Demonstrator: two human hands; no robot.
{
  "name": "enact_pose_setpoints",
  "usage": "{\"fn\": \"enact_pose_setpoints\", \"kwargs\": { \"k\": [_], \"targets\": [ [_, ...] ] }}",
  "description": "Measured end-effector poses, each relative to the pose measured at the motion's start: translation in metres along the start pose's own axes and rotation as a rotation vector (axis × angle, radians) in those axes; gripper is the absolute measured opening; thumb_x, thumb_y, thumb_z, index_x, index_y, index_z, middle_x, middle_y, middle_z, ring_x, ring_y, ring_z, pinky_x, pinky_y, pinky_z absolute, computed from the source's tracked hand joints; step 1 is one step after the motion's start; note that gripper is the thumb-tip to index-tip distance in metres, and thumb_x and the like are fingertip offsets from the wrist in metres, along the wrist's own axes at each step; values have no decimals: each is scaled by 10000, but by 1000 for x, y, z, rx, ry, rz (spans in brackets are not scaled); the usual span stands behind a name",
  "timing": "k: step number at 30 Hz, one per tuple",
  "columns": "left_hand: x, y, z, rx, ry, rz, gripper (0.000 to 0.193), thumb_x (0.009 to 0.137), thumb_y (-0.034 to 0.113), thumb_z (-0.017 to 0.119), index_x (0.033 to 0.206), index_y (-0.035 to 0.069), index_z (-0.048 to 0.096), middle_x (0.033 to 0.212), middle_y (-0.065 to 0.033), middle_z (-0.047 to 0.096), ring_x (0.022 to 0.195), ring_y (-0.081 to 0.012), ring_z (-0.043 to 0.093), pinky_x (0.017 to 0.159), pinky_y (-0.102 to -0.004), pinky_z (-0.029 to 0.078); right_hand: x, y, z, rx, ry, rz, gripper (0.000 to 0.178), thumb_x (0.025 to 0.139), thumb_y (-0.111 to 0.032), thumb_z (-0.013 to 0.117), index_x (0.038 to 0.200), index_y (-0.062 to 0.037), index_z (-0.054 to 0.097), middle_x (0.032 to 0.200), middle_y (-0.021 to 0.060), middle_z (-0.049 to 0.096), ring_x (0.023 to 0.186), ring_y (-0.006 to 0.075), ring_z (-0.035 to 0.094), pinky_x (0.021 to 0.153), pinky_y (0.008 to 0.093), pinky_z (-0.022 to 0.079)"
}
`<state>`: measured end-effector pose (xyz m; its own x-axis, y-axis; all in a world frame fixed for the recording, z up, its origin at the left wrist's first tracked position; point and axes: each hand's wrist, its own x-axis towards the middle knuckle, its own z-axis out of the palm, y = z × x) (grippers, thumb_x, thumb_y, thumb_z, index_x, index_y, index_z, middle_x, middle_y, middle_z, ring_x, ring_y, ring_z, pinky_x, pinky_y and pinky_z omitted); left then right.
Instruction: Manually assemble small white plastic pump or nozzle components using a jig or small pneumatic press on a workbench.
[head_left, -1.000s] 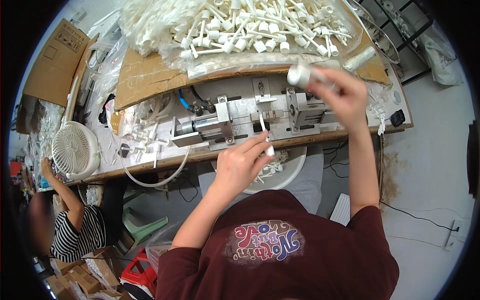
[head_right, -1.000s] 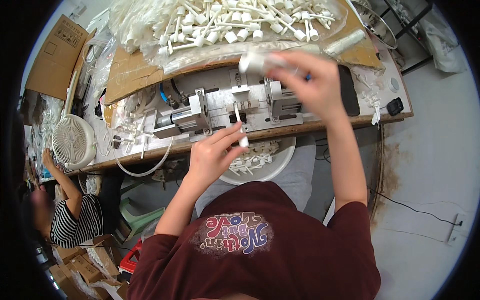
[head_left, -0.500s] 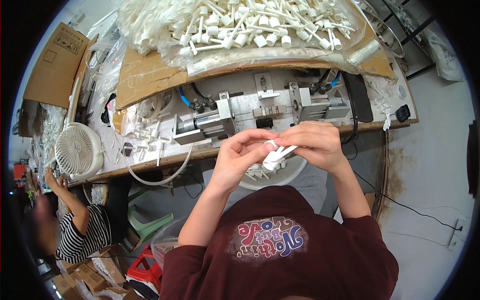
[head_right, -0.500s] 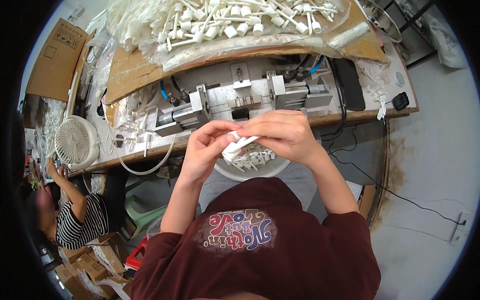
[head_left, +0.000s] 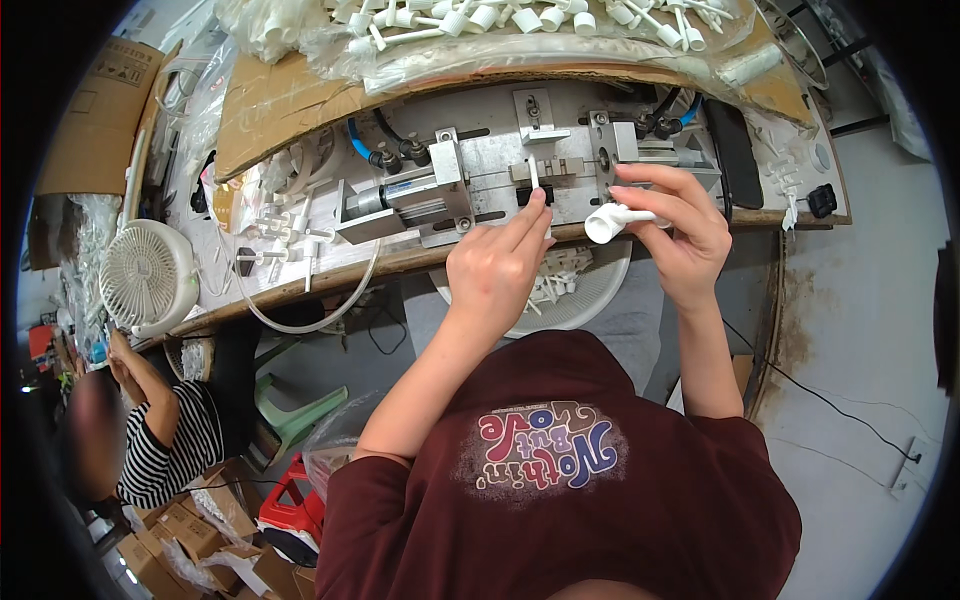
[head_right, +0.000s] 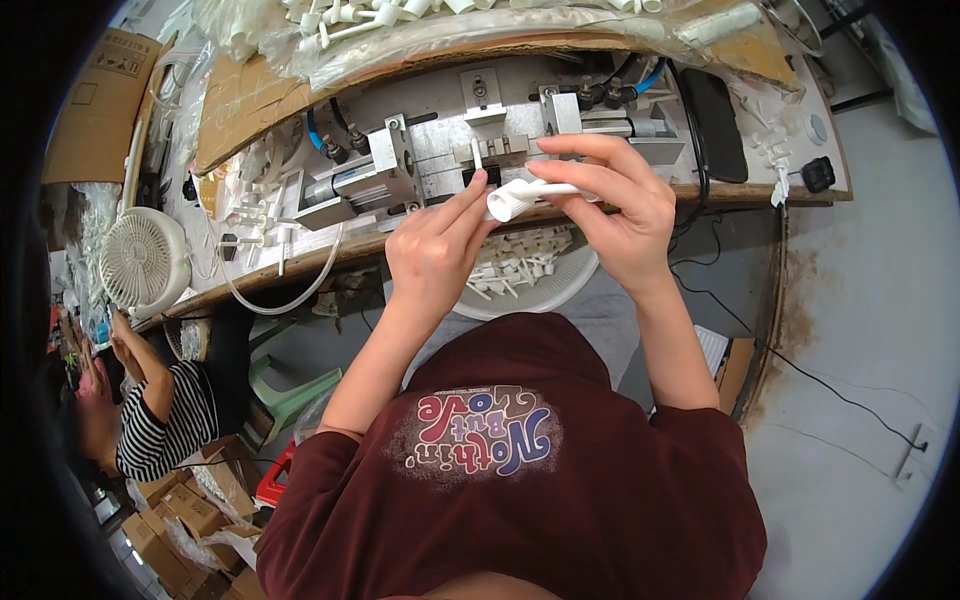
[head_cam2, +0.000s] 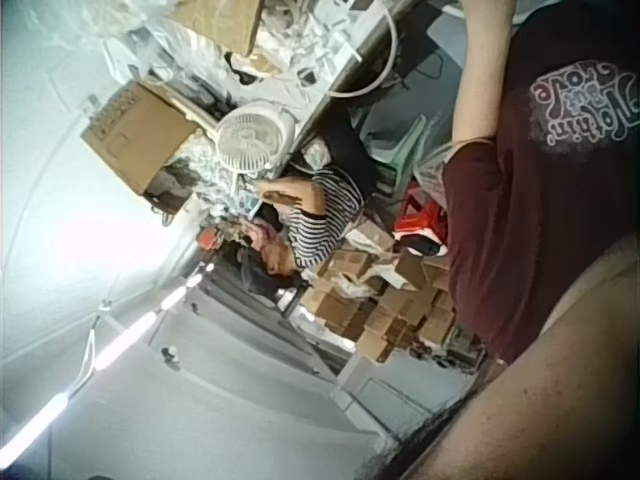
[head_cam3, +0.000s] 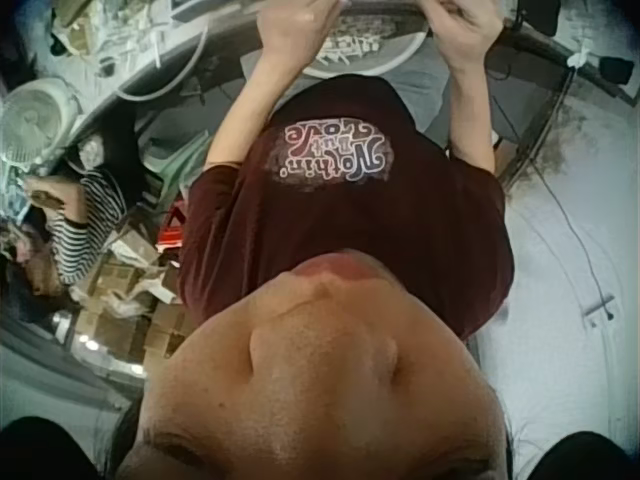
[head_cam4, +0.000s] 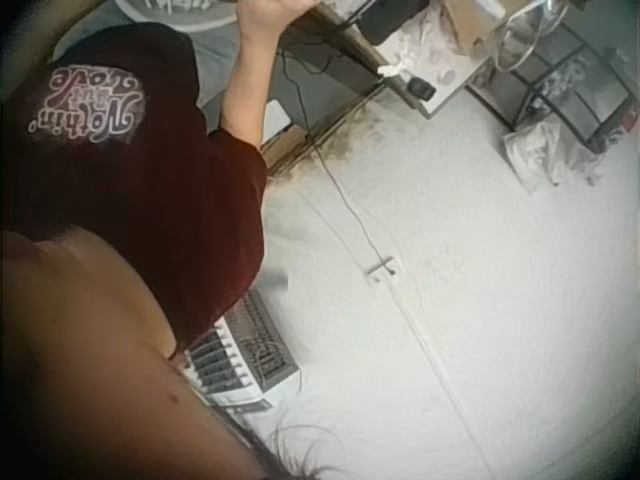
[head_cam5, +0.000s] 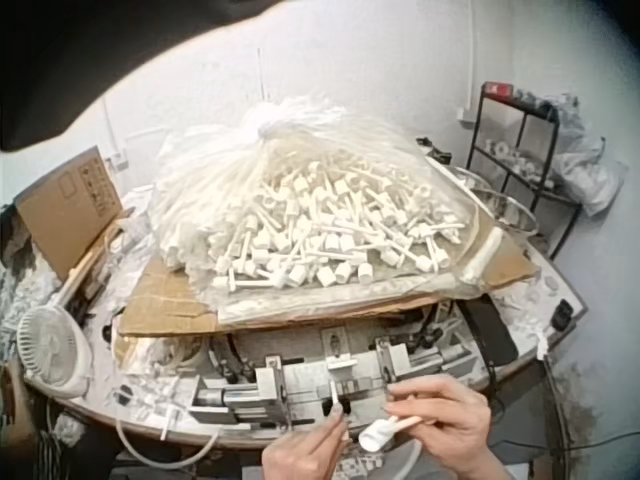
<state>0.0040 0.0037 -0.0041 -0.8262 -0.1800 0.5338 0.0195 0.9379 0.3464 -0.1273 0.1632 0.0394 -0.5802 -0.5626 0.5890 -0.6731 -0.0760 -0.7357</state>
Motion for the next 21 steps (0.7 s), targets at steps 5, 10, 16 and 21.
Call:
{"fn": "enact_pose_setpoints", "kwargs": {
  "k": [5,10,16,21],
  "targets": [
    [14,-4,-5,38,-47,-3,288,715,131,787,998,94,742,1125,-9,720,620,-187,643,592,-284,512,-7,6,-2,-43,33,-1,398,685,123,723,1025,-76,777,1019,47,609,728,79,560,623,217,465],
    [14,-4,-1,21,-22,-6,296,707,122,781,1000,99,740,1123,-3,719,575,-197,627,559,-286,506,-9,6,1,-40,25,-5,417,676,138,711,1026,-78,777,982,34,587,721,73,544,615,214,454],
    [14,0,-13,-287,-93,-140,330,741,52,784,1065,33,724,1107,-65,718,660,-158,678,629,-253,545,-11,8,5,-102,30,-23,445,661,143,694,1034,-85,776,986,36,593,741,85,568,622,227,468],
    [15,15,-37,-1234,-173,-439,369,795,-64,747,1156,-52,675,1054,-139,687,903,-160,699,765,-260,590,-11,5,11,-237,-39,-154,403,678,100,711,1036,-76,764,954,54,644,765,159,621,636,268,500]
  ]
}}
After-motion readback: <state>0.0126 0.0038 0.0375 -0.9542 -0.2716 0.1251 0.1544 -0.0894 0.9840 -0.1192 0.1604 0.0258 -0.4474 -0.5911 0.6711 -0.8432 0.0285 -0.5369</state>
